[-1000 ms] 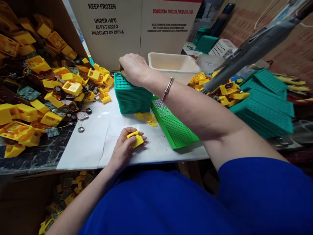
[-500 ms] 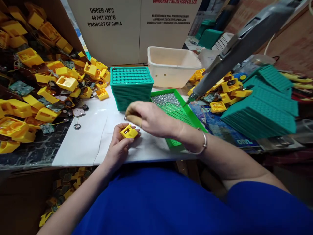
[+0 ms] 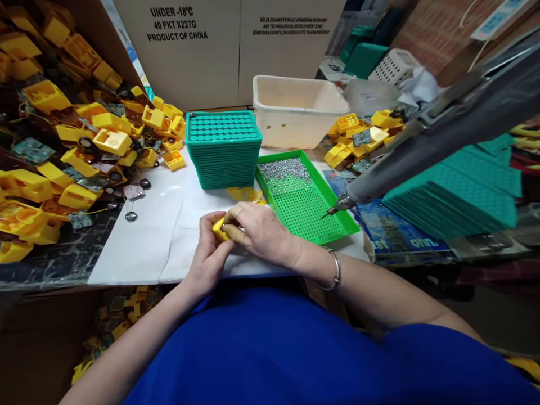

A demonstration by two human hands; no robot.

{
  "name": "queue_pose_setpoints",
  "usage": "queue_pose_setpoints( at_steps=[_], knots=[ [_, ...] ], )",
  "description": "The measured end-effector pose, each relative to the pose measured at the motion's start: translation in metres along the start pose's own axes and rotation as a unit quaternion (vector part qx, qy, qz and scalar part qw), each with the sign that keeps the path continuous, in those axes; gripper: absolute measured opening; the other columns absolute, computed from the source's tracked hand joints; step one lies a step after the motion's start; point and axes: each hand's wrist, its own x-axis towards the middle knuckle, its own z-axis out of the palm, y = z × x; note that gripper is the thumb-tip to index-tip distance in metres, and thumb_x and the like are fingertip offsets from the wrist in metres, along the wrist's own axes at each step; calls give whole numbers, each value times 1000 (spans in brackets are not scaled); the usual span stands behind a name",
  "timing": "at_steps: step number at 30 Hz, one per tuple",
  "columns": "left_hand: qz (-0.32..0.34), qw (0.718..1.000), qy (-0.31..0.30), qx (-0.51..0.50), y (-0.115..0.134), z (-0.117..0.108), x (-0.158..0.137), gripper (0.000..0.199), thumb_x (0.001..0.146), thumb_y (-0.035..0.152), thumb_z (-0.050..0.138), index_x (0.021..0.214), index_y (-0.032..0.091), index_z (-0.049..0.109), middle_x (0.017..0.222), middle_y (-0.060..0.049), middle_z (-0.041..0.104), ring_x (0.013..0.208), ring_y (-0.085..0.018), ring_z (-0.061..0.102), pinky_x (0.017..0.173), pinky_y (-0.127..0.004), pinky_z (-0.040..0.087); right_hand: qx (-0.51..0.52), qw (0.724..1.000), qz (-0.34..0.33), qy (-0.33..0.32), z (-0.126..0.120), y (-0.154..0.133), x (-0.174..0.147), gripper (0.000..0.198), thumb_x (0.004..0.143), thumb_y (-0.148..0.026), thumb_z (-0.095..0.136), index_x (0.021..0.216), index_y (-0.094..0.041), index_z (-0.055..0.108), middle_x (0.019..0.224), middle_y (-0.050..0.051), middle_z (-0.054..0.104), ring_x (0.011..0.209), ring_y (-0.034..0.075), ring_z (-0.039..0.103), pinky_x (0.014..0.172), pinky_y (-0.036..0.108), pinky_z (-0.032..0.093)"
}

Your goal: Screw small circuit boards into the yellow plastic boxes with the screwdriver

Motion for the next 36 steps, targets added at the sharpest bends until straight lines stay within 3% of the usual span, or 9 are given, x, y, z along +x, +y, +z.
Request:
queue_pose_setpoints(
  at_steps=[4, 8, 12, 15, 22, 27, 30, 33, 36],
  knots=[
    [-13, 998, -41, 50, -2, -6, 1, 38, 80, 25, 71, 115, 23, 60, 114, -4, 62, 105, -21, 55, 97, -33, 41, 87, 993, 80, -5, -4, 8, 4, 22, 79, -24, 71, 92, -17, 57, 76, -2, 60, 70, 12, 54, 67, 26, 40],
    [-73, 995, -59, -26, -2, -10, 3, 26, 83, 32, 68, 108, 22, 65, 114, -7, 68, 107, -24, 63, 93, -36, 48, 146, 985, 43, -79, -26, 24, 16, 11, 82, -25, 68, 84, -17, 61, 75, -1, 65, 69, 11, 57, 65, 25, 42],
    [-121, 985, -70, -100, 1, -10, 4, 21, 83, 31, 68, 100, 19, 65, 97, -8, 74, 90, -25, 71, 75, -38, 56, -75, 996, 41, -19, -37, 38, 34, 15, 88, -19, 56, 91, -18, 71, 96, 7, 72, 86, 19, 63, 74, 31, 42],
    [-115, 984, -89, -106, 2, -11, 4, 20, 82, 28, 68, 100, 18, 66, 95, -9, 74, 87, -26, 72, 70, -36, 57, -252, 966, 28, -53, -30, 39, 47, 25, 91, -18, 49, 101, -18, 72, 105, 13, 71, 90, 24, 64, 69, 34, 41],
    [-121, 983, -77, -118, 5, -10, 6, 19, 81, 28, 68, 96, 18, 63, 94, -8, 74, 86, -24, 72, 72, -36, 57, -307, 946, 40, -96, -17, 31, 61, 27, 89, -13, 46, 97, -10, 72, 97, 23, 71, 86, 31, 66, 64, 36, 41],
    [-136, 980, -58, -135, 9, -7, 7, 21, 79, 24, 69, 97, 17, 61, 93, -8, 75, 86, -24, 73, 71, -34, 58, -287, 953, 30, -92, -19, 35, 52, 25, 93, -16, 44, 106, -12, 66, 92, 18, 72, 80, 26, 66, 63, 34, 39],
    [-142, 979, -44, -137, 10, -6, 8, 19, 80, 22, 66, 97, 17, 59, 91, -8, 75, 83, -23, 73, 69, -33, 58, -185, 981, 1, -52, -22, 36, 38, 21, 93, -18, 48, 106, -14, 65, 97, 12, 74, 81, 21, 66, 68, 31, 43],
    [-144, 979, -38, -139, 12, -6, 10, 19, 79, 20, 65, 96, 16, 58, 88, -8, 75, 81, -23, 73, 67, -32, 58, -37, 997, -56, 31, -25, 36, 18, 15, 90, -19, 59, 101, -15, 68, 100, 6, 74, 85, 15, 66, 75, 26, 47],
    [-142, 979, -42, -140, 12, -6, 10, 19, 78, 21, 66, 95, 15, 59, 87, -9, 75, 81, -24, 73, 64, -31, 58, 23, 986, -144, 76, -23, 36, -1, 11, 90, -20, 61, 94, -14, 70, 88, 5, 73, 79, 12, 65, 72, 22, 49]
  ],
)
